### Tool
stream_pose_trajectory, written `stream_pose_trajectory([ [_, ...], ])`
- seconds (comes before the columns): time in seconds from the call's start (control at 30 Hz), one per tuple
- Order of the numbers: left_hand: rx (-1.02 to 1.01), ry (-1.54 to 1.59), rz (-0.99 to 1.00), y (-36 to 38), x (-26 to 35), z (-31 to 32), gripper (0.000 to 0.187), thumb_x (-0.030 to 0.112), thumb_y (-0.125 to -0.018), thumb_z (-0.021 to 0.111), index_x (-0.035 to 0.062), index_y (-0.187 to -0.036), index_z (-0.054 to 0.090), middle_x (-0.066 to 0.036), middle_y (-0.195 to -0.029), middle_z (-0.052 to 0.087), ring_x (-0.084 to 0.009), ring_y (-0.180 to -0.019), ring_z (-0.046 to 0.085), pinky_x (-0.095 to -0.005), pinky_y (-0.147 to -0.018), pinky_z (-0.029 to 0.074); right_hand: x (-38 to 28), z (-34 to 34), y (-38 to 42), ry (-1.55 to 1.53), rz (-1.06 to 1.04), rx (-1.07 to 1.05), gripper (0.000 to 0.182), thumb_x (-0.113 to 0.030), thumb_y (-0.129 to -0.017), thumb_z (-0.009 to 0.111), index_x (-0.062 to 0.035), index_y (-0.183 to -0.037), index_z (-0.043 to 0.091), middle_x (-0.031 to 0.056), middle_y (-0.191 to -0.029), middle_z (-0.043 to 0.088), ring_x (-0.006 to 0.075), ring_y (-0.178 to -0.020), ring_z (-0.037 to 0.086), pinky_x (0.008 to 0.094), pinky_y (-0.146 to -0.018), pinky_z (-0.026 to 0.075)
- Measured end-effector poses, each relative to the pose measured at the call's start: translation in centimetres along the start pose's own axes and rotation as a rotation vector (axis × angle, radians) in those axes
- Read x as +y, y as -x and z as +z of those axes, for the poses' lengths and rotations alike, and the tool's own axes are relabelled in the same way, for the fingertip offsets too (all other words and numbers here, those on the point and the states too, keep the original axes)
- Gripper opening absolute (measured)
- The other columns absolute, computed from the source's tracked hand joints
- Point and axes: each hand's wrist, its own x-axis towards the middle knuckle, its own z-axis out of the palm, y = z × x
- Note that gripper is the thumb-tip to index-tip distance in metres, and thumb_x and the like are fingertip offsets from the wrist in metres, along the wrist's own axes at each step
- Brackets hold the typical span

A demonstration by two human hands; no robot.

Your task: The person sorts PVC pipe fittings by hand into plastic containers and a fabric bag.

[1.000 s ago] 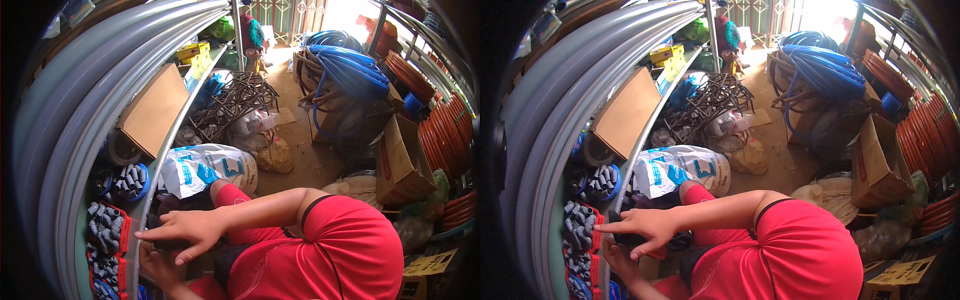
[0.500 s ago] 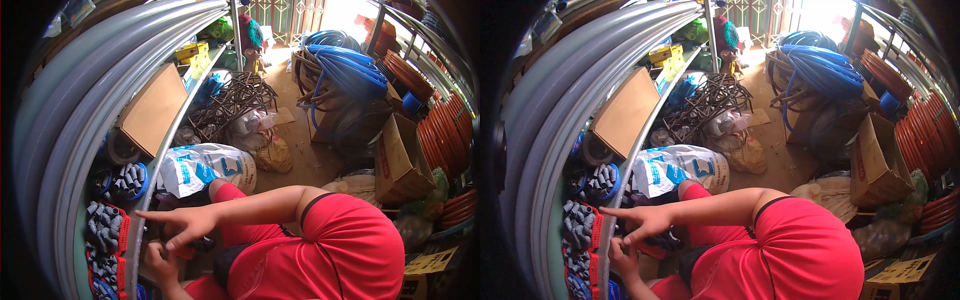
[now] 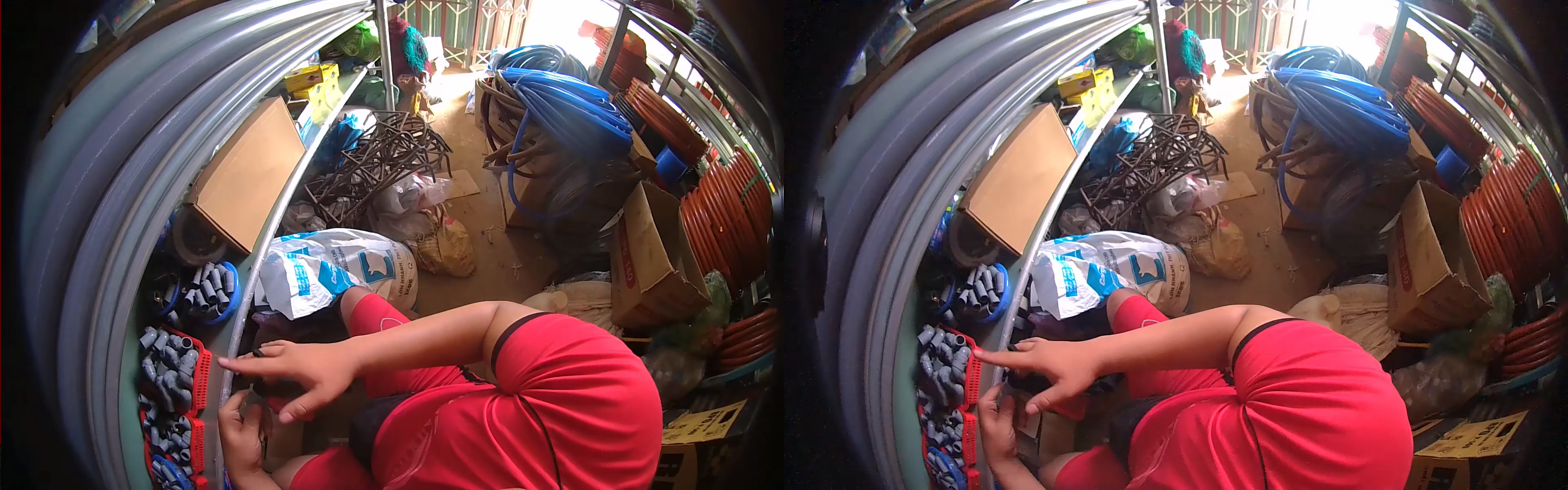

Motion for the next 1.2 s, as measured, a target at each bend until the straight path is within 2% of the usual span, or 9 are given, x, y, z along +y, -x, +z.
stream_pose_trajectory([
  [0.27,0.283,-0.947,0.621,-0.8,-0.3,1.3,0.042,0.017,-0.086,0.073,-0.0007,-0.123,0.063,-0.021,-0.105,0.065,-0.0413,-0.096,0.063,-0.0460,-0.083,0.049,3.3,2.3,-0.1,-1.440,0.677,0.288,0.083,-0.017,-0.097,0.065,-0.0188,-0.161,0.013,0.0092,-0.117,0.061,0.0125,-0.101,0.057,0.0324,-0.093,0.046],
  [0.4,0.243,-0.372,0.486,-1.4,-1.0,2.3,0.053,0.024,-0.088,0.075,-0.0024,-0.131,0.057,-0.015,-0.107,0.066,-0.0263,-0.095,0.066,-0.0407,-0.083,0.052,2.2,2.6,-0.4,-1.131,0.429,0.270,0.089,-0.022,-0.091,0.072,-0.0174,-0.161,0.017,0.0055,-0.100,0.059,0.0101,-0.090,0.051,0.0311,-0.076,0.046],
  [0.5,0.061,0.343,-0.130,-0.7,-2.9,-1.3,0.051,0.023,-0.093,0.071,-0.0048,-0.133,0.053,-0.015,-0.111,0.067,-0.0228,-0.101,0.065,-0.0361,-0.088,0.052,2.6,2.8,0.0,-0.547,0.243,0.267,0.090,-0.021,-0.092,0.071,-0.0149,-0.161,0.013,0.0095,-0.109,0.060,0.0108,-0.093,0.053,0.0308,-0.080,0.047],
  [0.63,0.277,-0.125,0.191,-1.2,-5.3,0.2,0.039,0.015,-0.094,0.069,-0.0062,-0.125,0.060,-0.015,-0.116,0.067,-0.0249,-0.100,0.066,-0.0354,-0.086,0.054,3.3,2.6,-0.1,-0.370,0.148,0.189,0.088,-0.024,-0.093,0.070,-0.0157,-0.161,0.014,0.0154,-0.129,0.058,0.0129,-0.094,0.057,0.0312,-0.089,0.048],
  [0.67,0.280,-0.306,0.309,-1.8,-4.7,0.8,0.034,0.011,-0.091,0.070,-0.0051,-0.121,0.064,-0.017,-0.114,0.068,-0.0285,-0.101,0.067,-0.0382,-0.088,0.054,2.9,2.2,-0.3,-0.873,0.399,0.143,0.085,-0.026,-0.094,0.069,-0.0135,-0.160,0.018,0.0148,-0.134,0.056,0.0158,-0.102,0.059,0.0341,-0.092,0.048],
  [0.83,0.363,-0.888,0.574,-3.1,-5.8,1.3,0.032,0.002,-0.088,0.067,0.0011,-0.120,0.067,-0.019,-0.115,0.069,-0.0352,-0.104,0.067,-0.0421,-0.091,0.052,9.7,4.4,1.6,-1.035,0.722,0.416,0.058,-0.021,-0.088,0.072,-0.0107,-0.142,0.053,0.0050,-0.139,0.052,0.0197,-0.122,0.049,0.0344,-0.098,0.043],
  [0.93,0.500,-0.702,0.438,-3.2,-10.3,-1.5,0.030,0.005,-0.088,0.070,0.0004,-0.117,0.067,-0.019,-0.111,0.069,-0.0341,-0.103,0.068,-0.0386,-0.089,0.053,12.3,4.3,3.8,-1.252,0.873,0.640,0.046,-0.018,-0.090,0.067,-0.0113,-0.135,0.057,0.0032,-0.106,0.064,0.0142,-0.089,0.056,0.0313,-0.081,0.047],
  [1.03,0.598,-0.126,0.105,-2.8,-19.2,-2.8,0.030,0.006,-0.091,0.069,-0.0044,-0.119,0.064,-0.011,-0.109,0.070,-0.0152,-0.097,0.067,-0.0303,-0.086,0.053,16.4,4.8,7.4,-1.481,0.774,0.696,0.053,-0.015,-0.095,0.061,-0.0116,-0.145,0.044,0.0070,-0.112,0.065,0.0170,-0.095,0.063,0.0318,-0.084,0.051],
  [1.2,0.688,0.156,-0.377,-5.1,-28.8,-3.4,0.027,0.010,-0.090,0.072,-0.0014,-0.114,0.067,-0.005,-0.091,0.070,-0.0105,-0.074,0.066,-0.0260,-0.064,0.053,22.0,8.4,12.3,-1.442,1.008,0.730,0.049,-0.020,-0.097,0.058,-0.0125,-0.143,0.046,0.0081,-0.121,0.064,0.0212,-0.104,0.064,0.0377,-0.092,0.050],
])
